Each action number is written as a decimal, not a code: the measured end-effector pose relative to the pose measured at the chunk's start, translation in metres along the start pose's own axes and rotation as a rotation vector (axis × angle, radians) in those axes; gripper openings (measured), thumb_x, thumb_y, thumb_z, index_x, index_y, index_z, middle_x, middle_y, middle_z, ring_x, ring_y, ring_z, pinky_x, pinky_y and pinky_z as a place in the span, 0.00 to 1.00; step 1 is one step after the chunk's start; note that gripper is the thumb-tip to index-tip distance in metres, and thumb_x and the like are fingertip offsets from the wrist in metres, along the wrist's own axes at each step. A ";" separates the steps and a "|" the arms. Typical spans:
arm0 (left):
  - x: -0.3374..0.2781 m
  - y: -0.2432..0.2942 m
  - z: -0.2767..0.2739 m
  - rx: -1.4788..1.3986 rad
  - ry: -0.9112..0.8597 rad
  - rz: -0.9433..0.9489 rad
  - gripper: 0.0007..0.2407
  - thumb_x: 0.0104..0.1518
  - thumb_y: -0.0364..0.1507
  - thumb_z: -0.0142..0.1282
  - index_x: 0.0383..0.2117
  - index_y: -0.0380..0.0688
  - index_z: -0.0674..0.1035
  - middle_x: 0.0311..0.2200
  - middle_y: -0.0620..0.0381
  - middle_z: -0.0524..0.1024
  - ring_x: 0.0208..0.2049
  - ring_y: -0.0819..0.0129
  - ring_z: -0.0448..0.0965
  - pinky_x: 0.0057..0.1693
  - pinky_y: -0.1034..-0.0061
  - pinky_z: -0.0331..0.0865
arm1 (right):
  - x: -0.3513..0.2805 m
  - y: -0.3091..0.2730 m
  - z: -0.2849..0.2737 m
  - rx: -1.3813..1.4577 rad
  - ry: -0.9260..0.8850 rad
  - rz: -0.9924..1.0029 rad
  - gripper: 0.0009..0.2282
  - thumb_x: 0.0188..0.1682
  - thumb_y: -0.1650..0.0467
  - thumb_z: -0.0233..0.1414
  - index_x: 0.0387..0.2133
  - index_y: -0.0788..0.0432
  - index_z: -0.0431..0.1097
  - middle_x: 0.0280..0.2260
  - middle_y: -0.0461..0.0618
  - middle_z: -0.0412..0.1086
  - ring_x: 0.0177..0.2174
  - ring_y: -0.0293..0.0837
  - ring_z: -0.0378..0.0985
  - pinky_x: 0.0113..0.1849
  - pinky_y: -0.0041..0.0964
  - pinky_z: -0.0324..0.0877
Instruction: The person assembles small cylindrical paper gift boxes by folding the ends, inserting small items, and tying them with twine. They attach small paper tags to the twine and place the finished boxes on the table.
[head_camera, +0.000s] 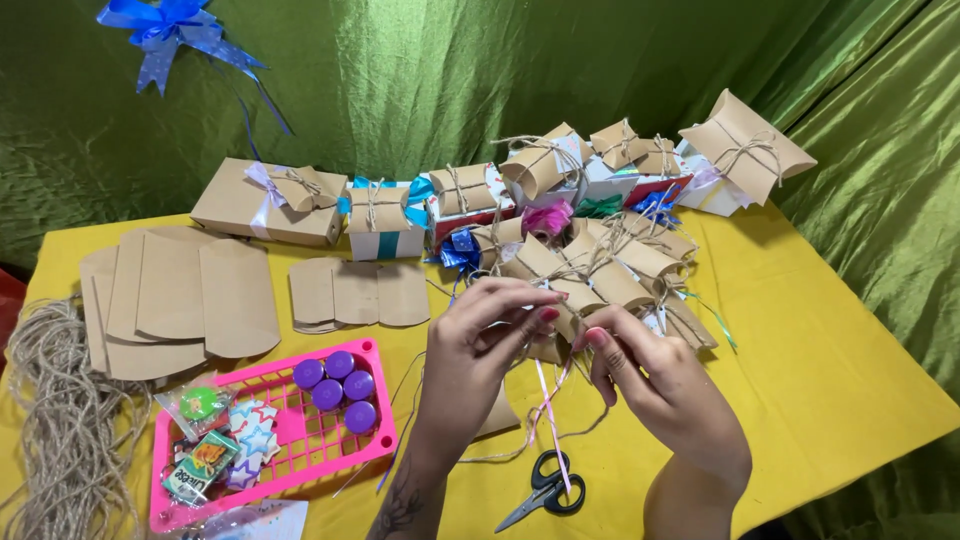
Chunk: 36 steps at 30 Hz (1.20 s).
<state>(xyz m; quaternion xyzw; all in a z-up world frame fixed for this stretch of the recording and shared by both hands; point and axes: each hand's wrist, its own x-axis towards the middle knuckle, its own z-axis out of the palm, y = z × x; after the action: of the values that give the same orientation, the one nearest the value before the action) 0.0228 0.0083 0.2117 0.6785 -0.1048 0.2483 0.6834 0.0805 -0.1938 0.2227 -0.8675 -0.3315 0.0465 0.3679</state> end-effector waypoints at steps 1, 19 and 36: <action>0.000 0.000 0.001 -0.039 0.012 -0.050 0.09 0.62 0.23 0.55 0.47 0.45 0.83 0.40 0.56 0.78 0.39 0.73 0.83 0.48 0.84 0.78 | 0.001 -0.002 0.001 0.010 -0.019 0.005 0.09 0.58 0.68 0.41 0.37 0.54 0.69 0.14 0.40 0.72 0.12 0.33 0.62 0.20 0.28 0.61; -0.002 0.000 -0.010 0.128 -0.172 0.081 0.03 0.62 0.24 0.57 0.38 0.46 0.82 0.37 0.59 0.79 0.33 0.76 0.77 0.36 0.84 0.72 | -0.026 0.003 0.064 -0.177 -0.364 -0.281 0.12 0.51 0.69 0.55 0.47 0.55 0.65 0.43 0.50 0.67 0.37 0.47 0.75 0.42 0.39 0.68; -0.015 0.013 -0.018 0.164 -0.429 0.229 0.04 0.62 0.29 0.58 0.38 0.50 0.83 0.37 0.60 0.83 0.38 0.70 0.84 0.46 0.77 0.74 | 0.035 0.063 0.135 -0.547 -0.558 -0.272 0.18 0.46 0.66 0.46 0.52 0.53 0.63 0.51 0.49 0.65 0.51 0.44 0.63 0.49 0.42 0.62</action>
<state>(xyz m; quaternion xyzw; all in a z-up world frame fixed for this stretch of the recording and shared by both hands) 0.0000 0.0220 0.2149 0.7526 -0.3031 0.1820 0.5556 0.0975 -0.1222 0.0885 -0.8358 -0.5303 0.1408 0.0225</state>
